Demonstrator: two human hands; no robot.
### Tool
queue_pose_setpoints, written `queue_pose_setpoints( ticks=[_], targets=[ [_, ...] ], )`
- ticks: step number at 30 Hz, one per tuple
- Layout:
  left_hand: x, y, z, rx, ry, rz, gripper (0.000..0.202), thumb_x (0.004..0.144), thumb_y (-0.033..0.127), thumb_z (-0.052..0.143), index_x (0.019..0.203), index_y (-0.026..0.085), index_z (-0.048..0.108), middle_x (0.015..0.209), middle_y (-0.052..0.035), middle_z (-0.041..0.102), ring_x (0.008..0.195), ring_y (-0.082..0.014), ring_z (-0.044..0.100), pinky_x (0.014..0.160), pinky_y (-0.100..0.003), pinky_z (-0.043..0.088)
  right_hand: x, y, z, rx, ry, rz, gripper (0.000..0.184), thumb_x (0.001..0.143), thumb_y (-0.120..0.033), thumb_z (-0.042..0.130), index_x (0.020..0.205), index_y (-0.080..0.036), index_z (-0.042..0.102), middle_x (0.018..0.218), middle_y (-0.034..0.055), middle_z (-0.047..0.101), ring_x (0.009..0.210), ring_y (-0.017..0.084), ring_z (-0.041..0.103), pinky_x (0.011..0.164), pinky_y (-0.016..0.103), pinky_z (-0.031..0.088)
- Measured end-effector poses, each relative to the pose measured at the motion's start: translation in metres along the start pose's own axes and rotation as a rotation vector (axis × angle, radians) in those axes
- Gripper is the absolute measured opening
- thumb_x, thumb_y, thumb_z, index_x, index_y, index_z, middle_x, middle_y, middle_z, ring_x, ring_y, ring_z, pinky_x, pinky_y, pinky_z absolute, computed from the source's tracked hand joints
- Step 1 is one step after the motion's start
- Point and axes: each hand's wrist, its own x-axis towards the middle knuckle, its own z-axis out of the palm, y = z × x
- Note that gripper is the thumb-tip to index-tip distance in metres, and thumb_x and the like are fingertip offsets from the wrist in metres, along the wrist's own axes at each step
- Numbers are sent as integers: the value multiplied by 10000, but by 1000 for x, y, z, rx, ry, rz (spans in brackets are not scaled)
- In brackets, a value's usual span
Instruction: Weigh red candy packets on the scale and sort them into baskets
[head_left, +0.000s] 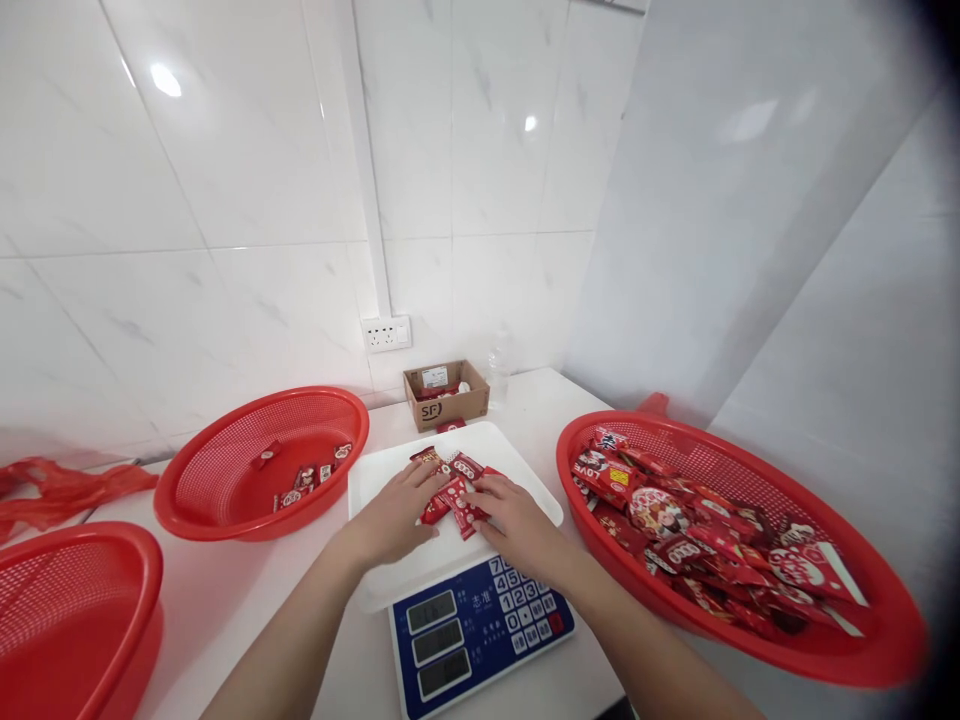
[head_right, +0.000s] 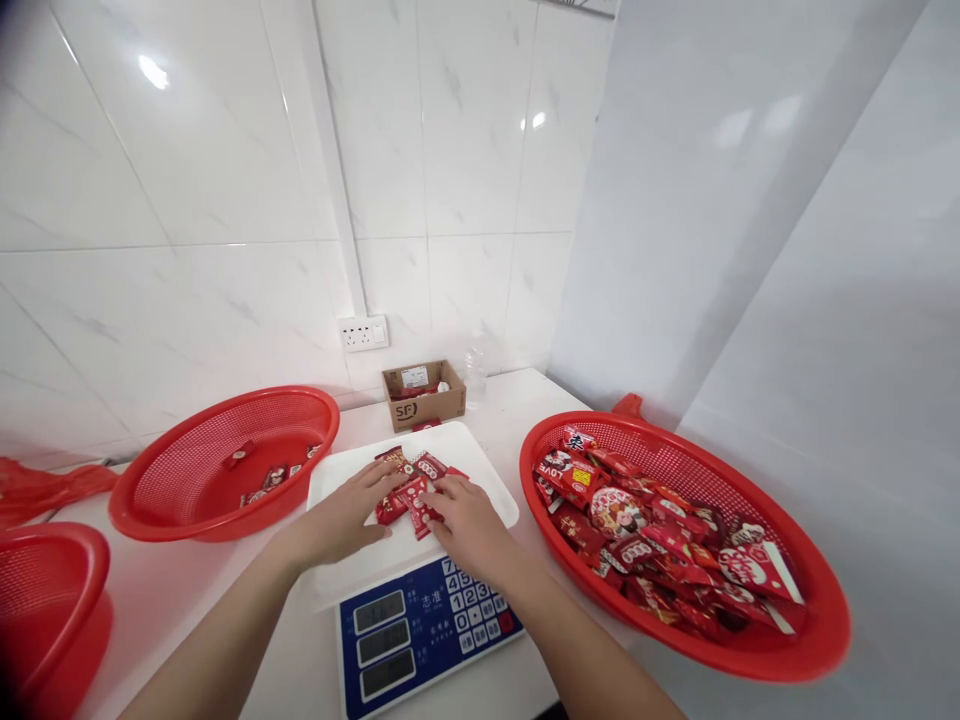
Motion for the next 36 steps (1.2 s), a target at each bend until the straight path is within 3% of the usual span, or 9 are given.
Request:
queue_pose_setpoints(
  ticks=[3,7,15,20,23,29,36],
  targets=[
    [17,-9,-7,27,-117,-10,718,734,327,649,1382,234,352,1511,-84,242,1401,-244,130,1109,-430,205,-2,0,-4,0,-33,27,369,790,-143,553,1145,-213,627,1206,103,574,1163,246,482,1005,412,381],
    [24,-12,-6,60,-111,-34,654,750,432,622,1341,233,425,1485,-83,304,1389,-261,169,1100,-429,220,-3,4,-8,8,-33,53,396,794,-147,528,1181,-197,601,1230,106,561,1173,241,475,1015,404,370],
    [-2,6,-8,133,-62,-144,539,798,400,551,1310,263,454,1288,-84,506,1175,-291,426,881,-406,438,3,12,-7,13,-48,115,395,813,-144,485,1191,-180,595,1228,97,568,1134,224,504,999,370,379],
    [-16,5,-11,156,-120,-189,643,742,318,625,1343,266,401,1314,-75,472,1181,-276,422,862,-369,440,5,10,-6,-28,-21,168,340,857,-173,444,1148,-181,619,1195,102,590,1095,236,533,946,390,417],
    [-19,2,-10,163,-132,-200,665,734,276,633,1349,263,380,1316,-80,458,1178,-267,437,839,-349,444,4,6,-3,3,22,120,337,859,-173,453,1152,-185,620,1221,104,582,1137,230,511,979,396,395],
    [-15,6,-5,246,-60,-235,430,802,301,559,1219,249,471,1079,-67,540,972,-235,563,672,-297,452,-1,-2,1,45,-47,33,350,817,-265,573,1163,-233,616,1286,87,550,1233,277,430,1034,493,315],
    [-14,10,3,278,-8,-332,206,857,326,478,1008,200,541,984,-79,555,894,-257,591,652,-334,450,-3,-1,1,0,-33,78,341,821,-220,540,1154,-225,613,1253,93,569,1180,248,480,1014,459,335]
  ],
)
